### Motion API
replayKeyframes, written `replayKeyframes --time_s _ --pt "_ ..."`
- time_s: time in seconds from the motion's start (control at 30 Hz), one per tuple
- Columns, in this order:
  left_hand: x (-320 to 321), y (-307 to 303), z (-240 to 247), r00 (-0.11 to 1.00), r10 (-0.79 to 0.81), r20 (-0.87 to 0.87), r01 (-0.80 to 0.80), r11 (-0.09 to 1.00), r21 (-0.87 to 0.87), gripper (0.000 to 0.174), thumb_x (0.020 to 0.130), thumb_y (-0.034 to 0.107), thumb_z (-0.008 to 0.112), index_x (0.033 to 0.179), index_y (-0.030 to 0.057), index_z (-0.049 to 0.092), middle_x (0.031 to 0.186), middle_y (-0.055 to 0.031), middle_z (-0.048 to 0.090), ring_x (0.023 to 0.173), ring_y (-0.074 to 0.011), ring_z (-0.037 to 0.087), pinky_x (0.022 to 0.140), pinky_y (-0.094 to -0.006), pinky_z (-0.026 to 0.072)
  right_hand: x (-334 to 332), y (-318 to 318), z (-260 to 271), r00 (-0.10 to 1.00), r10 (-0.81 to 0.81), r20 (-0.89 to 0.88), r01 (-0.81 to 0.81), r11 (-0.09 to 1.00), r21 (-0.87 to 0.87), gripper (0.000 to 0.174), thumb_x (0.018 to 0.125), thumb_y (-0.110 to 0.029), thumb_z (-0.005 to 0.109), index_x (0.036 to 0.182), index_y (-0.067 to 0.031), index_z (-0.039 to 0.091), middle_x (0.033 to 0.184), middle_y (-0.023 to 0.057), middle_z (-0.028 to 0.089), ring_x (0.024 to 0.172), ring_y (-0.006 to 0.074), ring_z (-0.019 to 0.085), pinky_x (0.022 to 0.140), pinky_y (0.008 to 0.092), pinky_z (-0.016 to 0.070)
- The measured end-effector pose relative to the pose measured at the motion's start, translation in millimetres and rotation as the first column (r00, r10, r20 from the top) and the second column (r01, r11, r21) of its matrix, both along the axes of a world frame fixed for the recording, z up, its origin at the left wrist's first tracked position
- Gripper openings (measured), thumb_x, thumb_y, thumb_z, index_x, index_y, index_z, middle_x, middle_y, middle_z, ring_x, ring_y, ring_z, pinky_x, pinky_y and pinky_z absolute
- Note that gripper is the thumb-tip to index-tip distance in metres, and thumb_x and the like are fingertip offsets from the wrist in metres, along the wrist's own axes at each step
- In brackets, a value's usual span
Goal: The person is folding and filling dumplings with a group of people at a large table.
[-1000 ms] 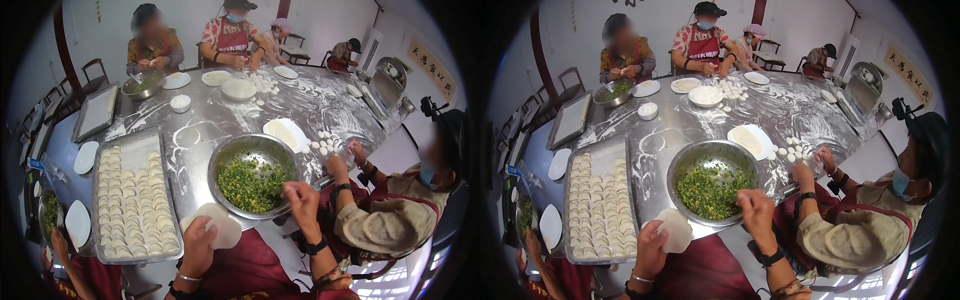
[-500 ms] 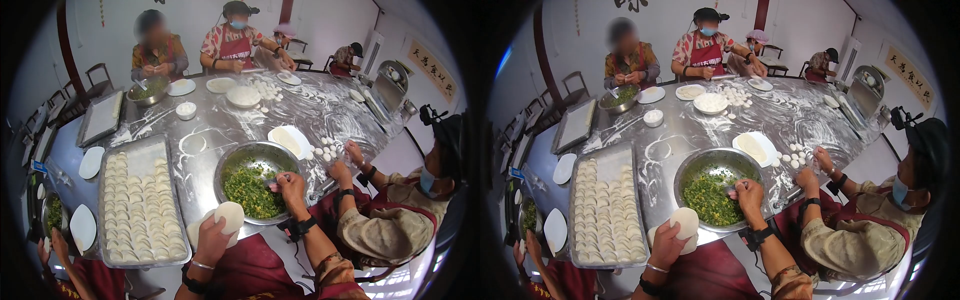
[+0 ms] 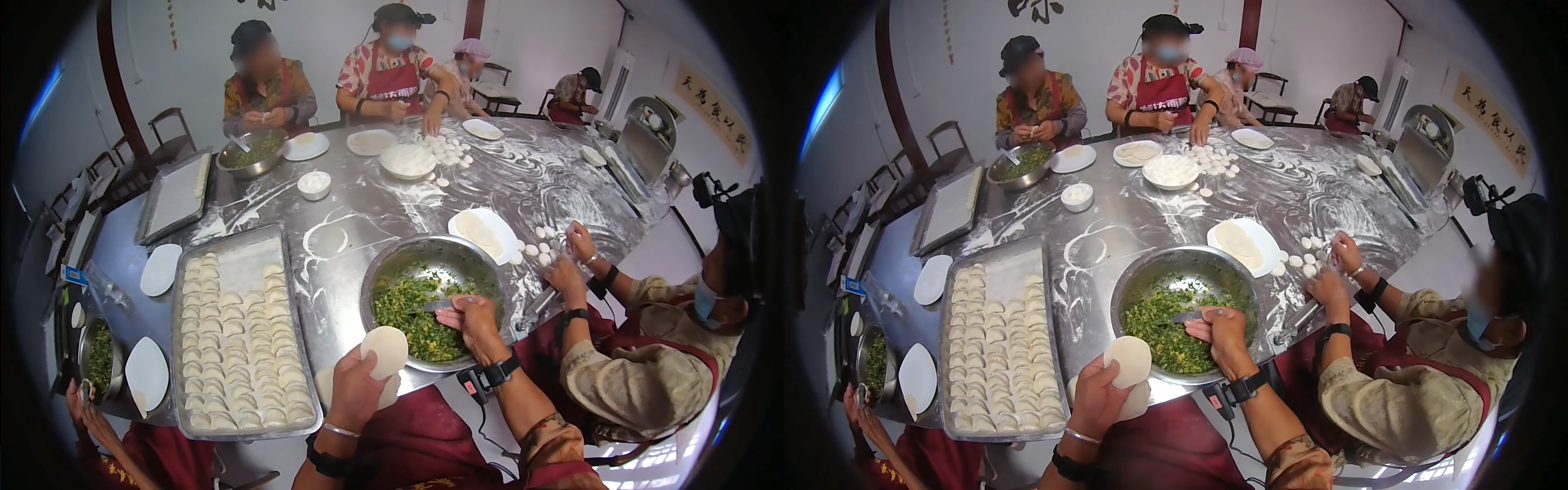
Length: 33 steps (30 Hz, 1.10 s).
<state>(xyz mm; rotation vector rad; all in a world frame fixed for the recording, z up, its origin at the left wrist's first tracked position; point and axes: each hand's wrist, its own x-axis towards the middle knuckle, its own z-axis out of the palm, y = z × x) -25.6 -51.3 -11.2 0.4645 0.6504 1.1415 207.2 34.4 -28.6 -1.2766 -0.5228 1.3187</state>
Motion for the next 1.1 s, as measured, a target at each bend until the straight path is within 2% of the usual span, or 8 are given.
replayKeyframes --time_s 0.2,0.4,0.53,0.6,0.67,0.83,1.0,1.1 --pt "-3 9 16 0.997 0.046 -0.065 -0.04 0.994 0.098 0.038 0.102 0.014 0.041 0.133 -0.0074 0.044 0.13 -0.0184 0.055 0.119 -0.0288 0.055 0.104 -0.0423 0.0441 2 -6 15 0.992 0.036 -0.12 -0.038 0.999 -0.012 0.02 0.095 -0.001 0.046 0.105 0.015 0.052 0.093 0.0274 0.064 0.082 0.0339 0.071 0.07 0.0355 0.064" --pt "13 32 12 0.984 0.05 0.171 -0.057 0.998 0.039 0.045 0.106 0.028 0.035 0.135 -0.0053 0.042 0.135 -0.0177 0.051 0.126 -0.0289 0.049 0.112 -0.0433 0.0344 -6 -26 56 0.994 0.052 -0.091 -0.042 0.993 0.115 0.023 0.096 -0.001 0.047 0.11 0.0151 0.052 0.093 0.0257 0.065 0.081 0.031 0.071 0.071 0.034 0.0637" --pt "21 46 12 0.959 0.03 0.282 -0.041 0.999 0.032 0.047 0.106 0.033 0.033 0.135 -0.0036 0.042 0.135 -0.0169 0.051 0.127 -0.0292 0.048 0.112 -0.0435 0.0339 -32 -56 63 0.974 -0.005 0.226 -0.079 0.93 0.359 0.02 0.097 -0.005 0.051 0.102 0.0115 0.06 0.097 0.0201 0.067 0.079 0.0266 0.072 0.074 0.0321 0.0609" --pt "21 49 11 0.953 0.022 0.303 -0.039 0.998 0.051 0.047 0.106 0.034 0.033 0.135 -0.0029 0.042 0.135 -0.0166 0.051 0.127 -0.0289 0.048 0.113 -0.0437 0.0337 -34 -72 58 0.816 -0.056 0.576 -0.299 0.811 0.502 0.013 0.088 0.005 0.059 0.1 0.0043 0.066 0.099 0.0151 0.069 0.081 0.0247 0.071 0.074 0.0317 0.0584" --pt "19 52 7 0.952 0.02 0.304 -0.041 0.997 0.063 0.047 0.106 0.035 0.034 0.134 -0.0013 0.043 0.134 -0.0156 0.052 0.127 -0.0279 0.048 0.112 -0.0433 0.034 -38 -82 55 0.487 -0.28 0.827 -0.591 0.592 0.548 0.022 0.082 0.011 0.062 0.1 0.0006 0.068 0.099 0.0139 0.07 0.084 0.0251 0.07 0.074 0.0321 0.0578" --pt "14 47 3 0.952 0.028 0.304 -0.033 0.999 0.013 0.049 0.106 0.037 0.033 0.134 -0.0016 0.042 0.134 -0.016 0.052 0.128 -0.0277 0.047 0.112 -0.043 0.0335 -38 -86 63 0.476 -0.277 0.835 -0.594 0.599 0.538 0.024 0.079 0.013 0.063 0.097 -0.0017 0.069 0.095 0.0133 0.07 0.087 0.0264 0.069 0.073 0.0328 0.0564" --pt "18 42 -17 0.896 0.038 0.442 -0.055 0.998 0.028 0.039 0.104 0.028 0.042 0.128 -0.0017 0.049 0.124 -0.0133 0.058 0.116 -0.0236 0.056 0.102 -0.0397 0.0449 -32 -90 80 0.89 -0.081 0.448 -0.149 0.879 0.454 0.016 0.095 -0.01 0.059 0.101 0.0032 0.065 0.091 0.0115 0.069 0.074 0.0186 0.069 0.069 0.0296 0.0555" --pt "30 39 -20 0.911 0.058 0.409 -0.067 0.998 0.008 0.039 0.104 0.033 0.041 0.127 0.0027 0.052 0.121 -0.0086 0.06 0.112 -0.021 0.057 0.098 -0.0408 0.0473 -8 -70 38 0.959 -0.075 0.273 -0.023 0.94 0.34 0.031 0.095 -0.019 0.06 0.114 0.0054 0.059 0.094 0.0139 0.067 0.074 0.02 0.069 0.063 0.0266 0.0569"
